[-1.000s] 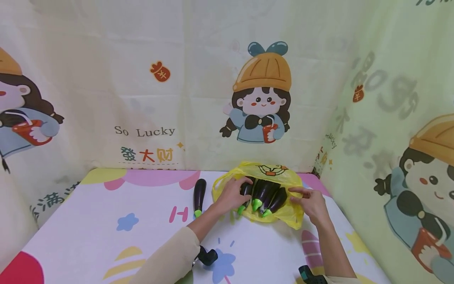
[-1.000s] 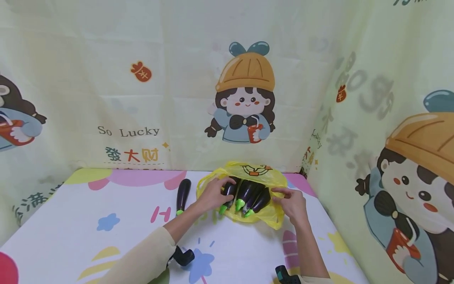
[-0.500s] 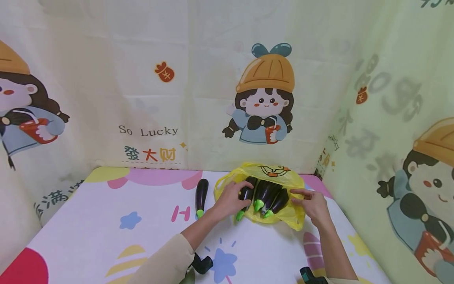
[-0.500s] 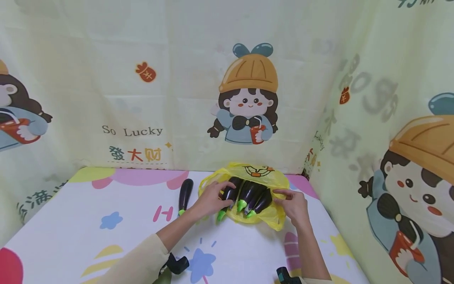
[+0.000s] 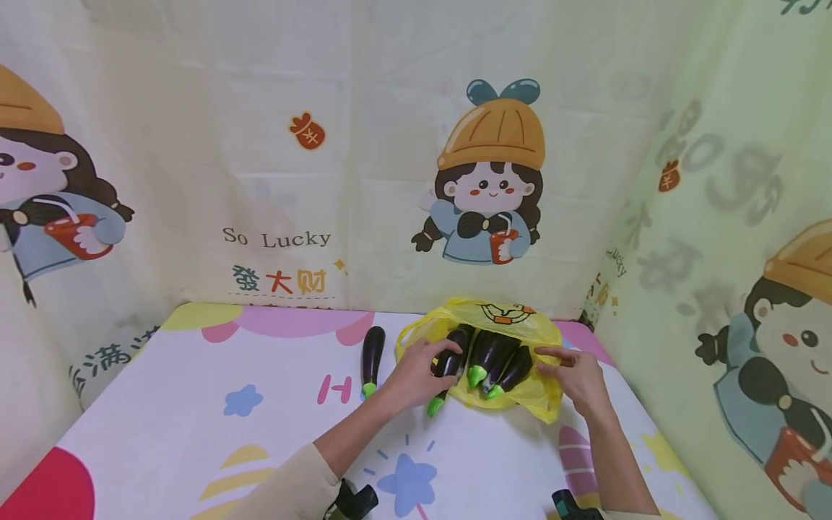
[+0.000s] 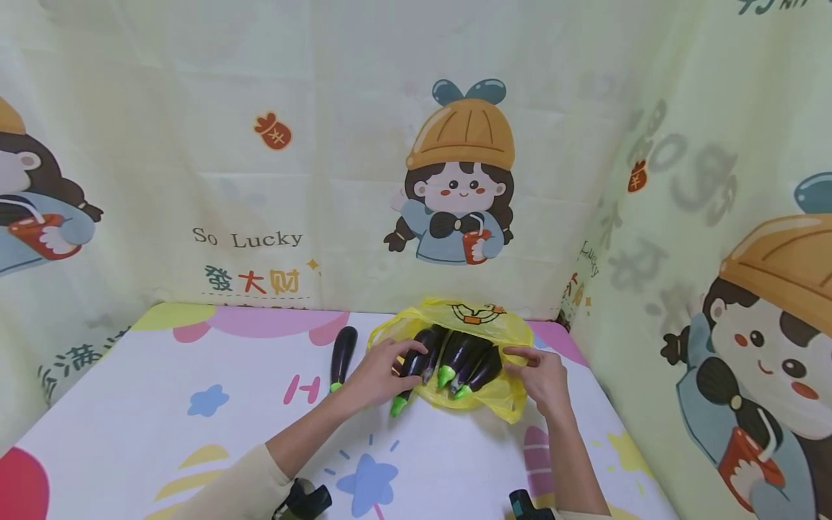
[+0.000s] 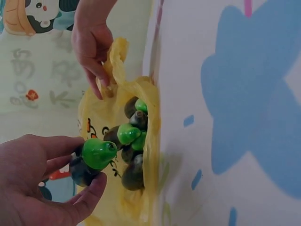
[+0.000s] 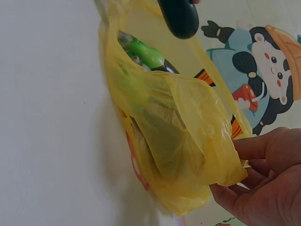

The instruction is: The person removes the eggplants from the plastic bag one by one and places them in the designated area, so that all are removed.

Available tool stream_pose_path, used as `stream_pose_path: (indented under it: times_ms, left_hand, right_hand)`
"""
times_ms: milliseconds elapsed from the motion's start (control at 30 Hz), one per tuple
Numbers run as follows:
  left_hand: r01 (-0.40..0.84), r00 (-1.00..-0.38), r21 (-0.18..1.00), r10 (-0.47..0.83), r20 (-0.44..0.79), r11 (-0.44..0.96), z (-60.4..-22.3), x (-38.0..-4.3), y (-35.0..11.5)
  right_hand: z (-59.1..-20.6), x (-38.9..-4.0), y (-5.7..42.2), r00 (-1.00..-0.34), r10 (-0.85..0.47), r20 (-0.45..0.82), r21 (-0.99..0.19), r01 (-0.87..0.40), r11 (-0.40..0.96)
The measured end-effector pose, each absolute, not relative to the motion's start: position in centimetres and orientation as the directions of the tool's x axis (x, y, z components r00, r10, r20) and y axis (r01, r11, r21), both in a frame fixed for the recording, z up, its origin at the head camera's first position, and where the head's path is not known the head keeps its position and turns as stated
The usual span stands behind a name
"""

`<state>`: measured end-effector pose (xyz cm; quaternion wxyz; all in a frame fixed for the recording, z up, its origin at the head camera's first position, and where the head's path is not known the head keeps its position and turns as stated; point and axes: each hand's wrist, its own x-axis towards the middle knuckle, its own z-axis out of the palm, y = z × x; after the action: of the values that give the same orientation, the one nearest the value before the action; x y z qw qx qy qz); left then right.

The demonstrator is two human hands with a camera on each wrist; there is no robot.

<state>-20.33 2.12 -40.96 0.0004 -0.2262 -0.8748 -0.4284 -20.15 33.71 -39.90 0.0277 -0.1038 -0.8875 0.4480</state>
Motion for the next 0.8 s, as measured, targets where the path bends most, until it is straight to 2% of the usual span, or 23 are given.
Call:
stream_pose_path:
  times_ms: [500,800]
  left_hand:
    - [0.392,-0.906,0.764,0.356,0.226,0.512,-40.7,-19.2,-0.4]
    - [0.335,-0.93,0.792,0.312,0.193,0.51,-41.1,-18.5,-2.0]
  right_hand:
    - [-39.9,-20.2,33.8,-0.975,0.21,-0.066,-0.789,0.181,0.588]
    - [-40.0,-20.3,33.6,-0.976,0.206,-0.064,-0.791,0.176,0.586]
